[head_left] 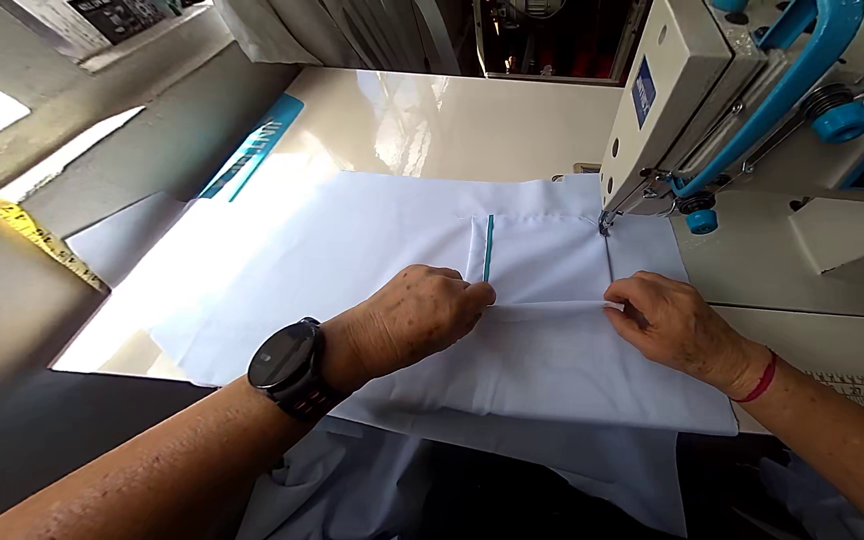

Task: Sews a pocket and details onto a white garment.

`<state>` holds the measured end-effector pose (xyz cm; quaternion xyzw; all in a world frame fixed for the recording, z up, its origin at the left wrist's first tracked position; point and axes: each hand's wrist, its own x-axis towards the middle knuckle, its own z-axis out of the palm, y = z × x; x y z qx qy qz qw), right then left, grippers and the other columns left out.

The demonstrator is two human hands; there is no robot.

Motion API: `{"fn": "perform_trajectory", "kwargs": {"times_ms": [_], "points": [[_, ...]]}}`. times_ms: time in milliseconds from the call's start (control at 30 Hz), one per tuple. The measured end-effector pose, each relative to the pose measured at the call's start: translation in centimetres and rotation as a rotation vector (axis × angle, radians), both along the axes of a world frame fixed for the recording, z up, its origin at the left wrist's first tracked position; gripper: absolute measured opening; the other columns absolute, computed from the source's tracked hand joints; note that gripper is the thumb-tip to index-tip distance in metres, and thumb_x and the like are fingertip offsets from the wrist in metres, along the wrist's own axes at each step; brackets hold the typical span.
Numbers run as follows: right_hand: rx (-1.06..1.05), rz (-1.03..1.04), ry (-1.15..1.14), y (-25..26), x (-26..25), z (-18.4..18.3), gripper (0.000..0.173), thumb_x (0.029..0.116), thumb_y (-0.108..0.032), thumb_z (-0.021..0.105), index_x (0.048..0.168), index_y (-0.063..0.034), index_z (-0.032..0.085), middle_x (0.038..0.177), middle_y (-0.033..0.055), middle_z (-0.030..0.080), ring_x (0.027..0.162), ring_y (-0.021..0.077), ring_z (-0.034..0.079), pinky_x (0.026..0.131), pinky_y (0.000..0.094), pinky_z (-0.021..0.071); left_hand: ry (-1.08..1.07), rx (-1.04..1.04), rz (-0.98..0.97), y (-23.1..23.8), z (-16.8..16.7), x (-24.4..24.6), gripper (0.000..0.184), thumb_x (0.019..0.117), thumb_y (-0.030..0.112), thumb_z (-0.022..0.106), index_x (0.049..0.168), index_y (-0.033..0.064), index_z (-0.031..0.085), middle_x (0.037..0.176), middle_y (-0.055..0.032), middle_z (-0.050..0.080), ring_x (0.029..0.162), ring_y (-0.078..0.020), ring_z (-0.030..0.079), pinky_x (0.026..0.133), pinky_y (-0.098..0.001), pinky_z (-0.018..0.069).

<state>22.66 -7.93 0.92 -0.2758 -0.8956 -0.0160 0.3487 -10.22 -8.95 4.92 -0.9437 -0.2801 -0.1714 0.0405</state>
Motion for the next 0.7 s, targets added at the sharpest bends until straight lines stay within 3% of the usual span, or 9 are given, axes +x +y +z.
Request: {"fn": "perform_trajectory", "kwargs": {"times_ms": [167, 333, 533, 600, 700], "points": [[0.096, 0.049, -0.048, 0.2, -0.1, 0.4, 0.012, 0.0911, -0.007, 0.057, 0.095, -0.0014, 0.068, 0.069, 0.0062, 0.06, 0.061, 0.0171, 0.057, 0.056, 0.0251, 0.047, 0.003, -0.011, 0.01, 0.0, 0.0, -0.1, 0.012, 0.0873, 0.013, 0.061, 0.088, 0.0081, 0.073, 0.058, 0.0004, 0.06, 0.052, -0.0145, 0.061, 0.048, -0.0295, 0.0475], [0.127, 0.149, -0.156, 0.2, 0.5, 0.8, 0.02, 0.0934, -0.005, 0.055, 0.087, -0.0038, 0.074, 0.083, 0.0095, 0.072, 0.077, 0.0216, 0.068, 0.068, 0.0291, 0.0551, 0.011, -0.01, 0.015, 0.0, 0.1, -0.1, 0.013, 0.088, 0.013, 0.061, 0.088, 0.0073, 0.073, 0.057, -0.0001, 0.059, 0.051, -0.0149, 0.06, 0.046, -0.0298, 0.0461], [0.175, 0.017, -0.162, -1.4, -0.4, 0.2, 0.02, 0.093, -0.007, 0.054, 0.083, -0.0017, 0.071, 0.079, 0.0115, 0.07, 0.076, 0.0251, 0.068, 0.065, 0.0318, 0.0545, 0.002, 0.05, 0.016, -1.3, -0.4, 0.1, 0.016, 0.0922, 0.007, 0.057, 0.079, 0.0059, 0.066, 0.059, -0.0036, 0.06, 0.058, -0.0199, 0.065, 0.049, -0.0329, 0.0488], [0.199, -0.002, -0.154, -1.7, -0.5, -0.2, 0.017, 0.0951, -0.003, 0.053, 0.09, -0.0008, 0.069, 0.078, 0.0115, 0.068, 0.074, 0.0259, 0.066, 0.065, 0.0318, 0.0538, 0.004, 0.129, -0.006, -2.2, -1.0, 0.0, 0.02, 0.0944, 0.004, 0.053, 0.08, 0.0038, 0.067, 0.073, -0.0095, 0.071, 0.072, -0.0239, 0.073, 0.056, -0.0341, 0.0549], [0.185, 0.012, -0.184, -2.1, -0.1, -0.5, 0.024, 0.0955, -0.001, 0.053, 0.1, -0.0007, 0.076, 0.084, 0.0127, 0.072, 0.081, 0.0275, 0.068, 0.071, 0.0337, 0.0557, -0.026, 0.109, -0.038, -2.9, -2.4, -1.8, 0.028, 0.0963, 0.006, 0.05, 0.099, 0.0042, 0.078, 0.108, -0.012, 0.077, 0.103, -0.0242, 0.074, 0.087, -0.0339, 0.0591]]}}
